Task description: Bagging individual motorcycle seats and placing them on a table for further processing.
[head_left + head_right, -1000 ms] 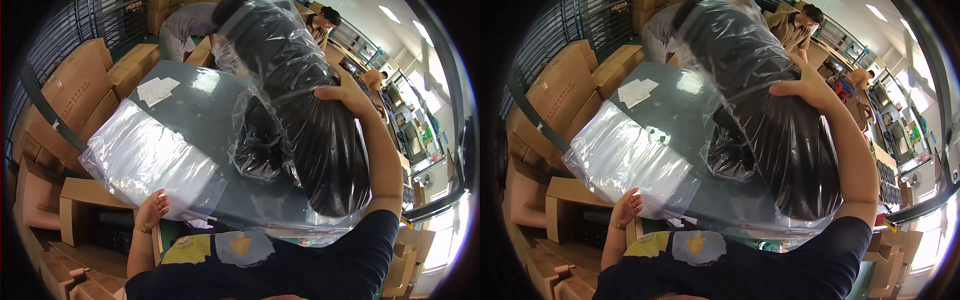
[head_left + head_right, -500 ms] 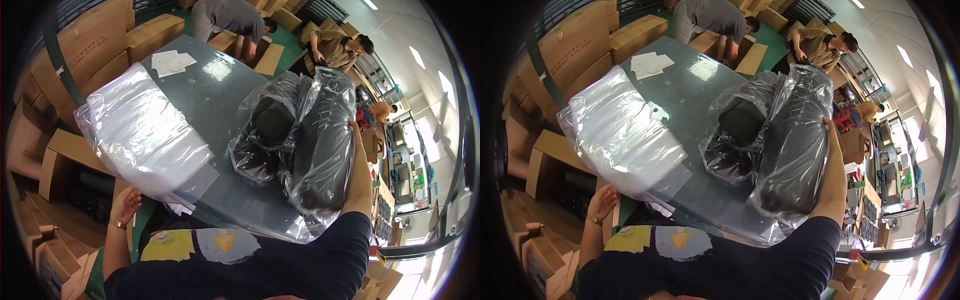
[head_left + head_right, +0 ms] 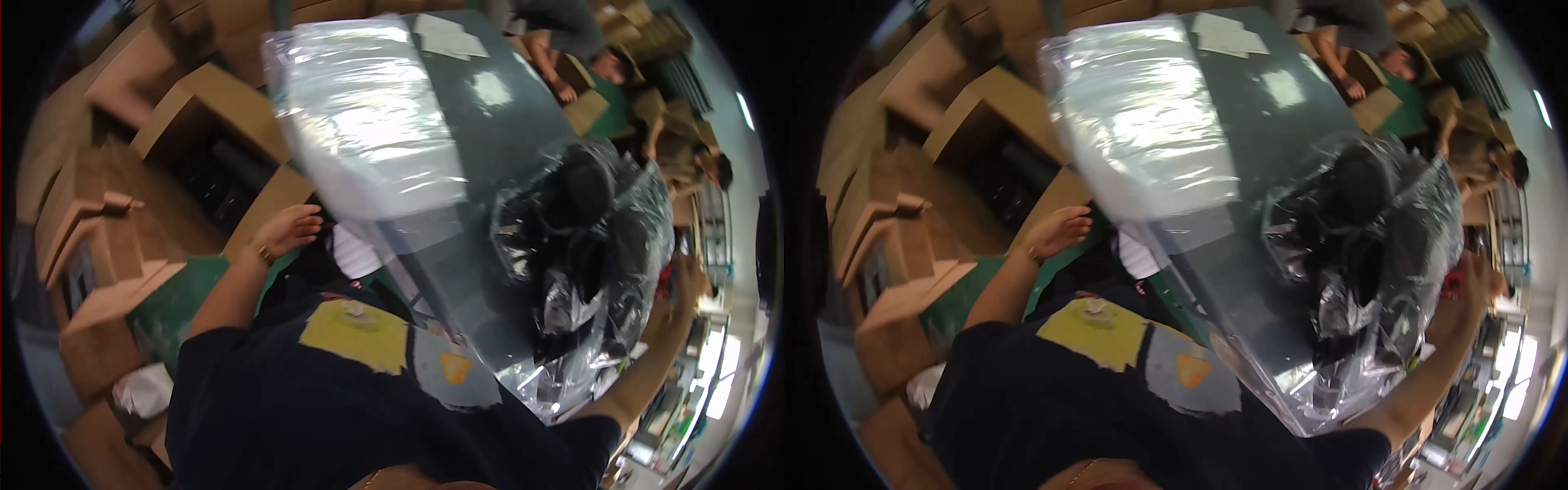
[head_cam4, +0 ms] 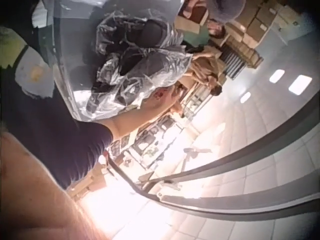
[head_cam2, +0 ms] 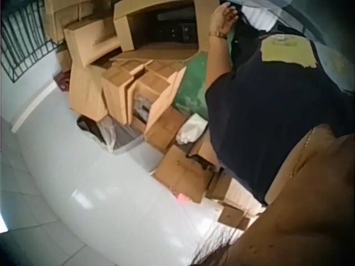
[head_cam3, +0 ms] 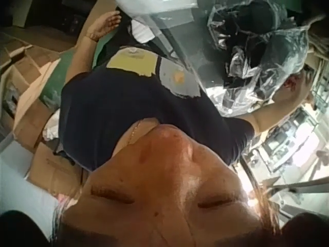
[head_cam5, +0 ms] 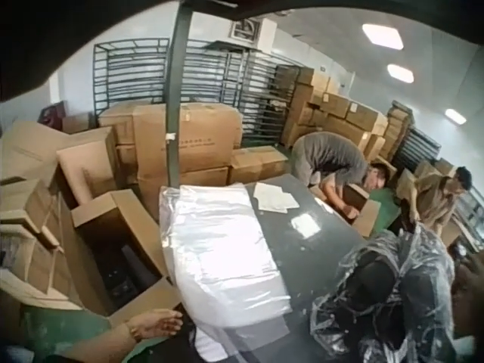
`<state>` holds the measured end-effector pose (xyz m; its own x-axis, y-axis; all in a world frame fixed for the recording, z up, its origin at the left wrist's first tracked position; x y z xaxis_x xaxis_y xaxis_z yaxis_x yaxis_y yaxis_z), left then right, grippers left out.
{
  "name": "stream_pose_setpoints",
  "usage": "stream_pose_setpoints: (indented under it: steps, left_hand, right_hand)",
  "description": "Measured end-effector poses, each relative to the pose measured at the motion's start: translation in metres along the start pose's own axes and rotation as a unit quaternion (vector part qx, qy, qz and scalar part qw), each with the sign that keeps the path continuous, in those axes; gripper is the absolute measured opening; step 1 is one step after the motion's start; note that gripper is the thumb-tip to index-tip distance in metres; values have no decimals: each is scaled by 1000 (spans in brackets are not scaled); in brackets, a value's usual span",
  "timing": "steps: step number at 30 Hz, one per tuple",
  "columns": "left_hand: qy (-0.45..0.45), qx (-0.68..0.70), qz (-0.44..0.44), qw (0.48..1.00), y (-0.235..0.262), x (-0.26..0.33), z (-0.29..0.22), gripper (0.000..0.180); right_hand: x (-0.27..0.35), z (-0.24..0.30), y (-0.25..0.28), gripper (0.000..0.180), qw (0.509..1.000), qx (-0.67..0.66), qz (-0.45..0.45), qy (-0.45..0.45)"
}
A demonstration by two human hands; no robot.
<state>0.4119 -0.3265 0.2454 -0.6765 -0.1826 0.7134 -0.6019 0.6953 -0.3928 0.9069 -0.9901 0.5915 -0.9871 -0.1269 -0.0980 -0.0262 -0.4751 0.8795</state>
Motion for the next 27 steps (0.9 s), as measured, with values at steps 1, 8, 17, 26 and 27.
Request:
stream_pose_setpoints:
  steps: [1, 8, 17, 26, 27]
  left_hand:
    - [7, 12, 0, 1000, 8, -5, 6, 29]
    - [-86, -84, -69, 990, 40, -89, -5, 83]
    - [-265, -303, -143, 904, -4, -97, -65, 99]
    - [-219, -414, -62, 881, -65, -114, -136, 103]
    - [-229, -405, -46, 884, -68, -120, -138, 103]
  right_hand:
    - [13, 30, 11, 52, 993, -90, 11, 69]
    - [240, 325, -109, 46, 925, -82, 8, 371]
    - [248, 375, -415, 57, 918, -96, 223, 313]
    - [210, 445, -523, 65, 909, -100, 205, 350]
    - [202, 453, -535, 65, 906, -99, 210, 353]
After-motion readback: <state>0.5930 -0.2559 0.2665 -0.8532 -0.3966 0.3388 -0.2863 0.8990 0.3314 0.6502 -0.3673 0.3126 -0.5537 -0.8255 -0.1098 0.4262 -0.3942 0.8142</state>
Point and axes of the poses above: each hand's wrist, its own x-axis away from the middle knuckle, its own y-axis out of the back of the hand, z = x × y, the point moved 5 cm from there along -x, towards the middle knuckle, and after that the axes turned 2 degrees about -x, right-handed, at the moved point
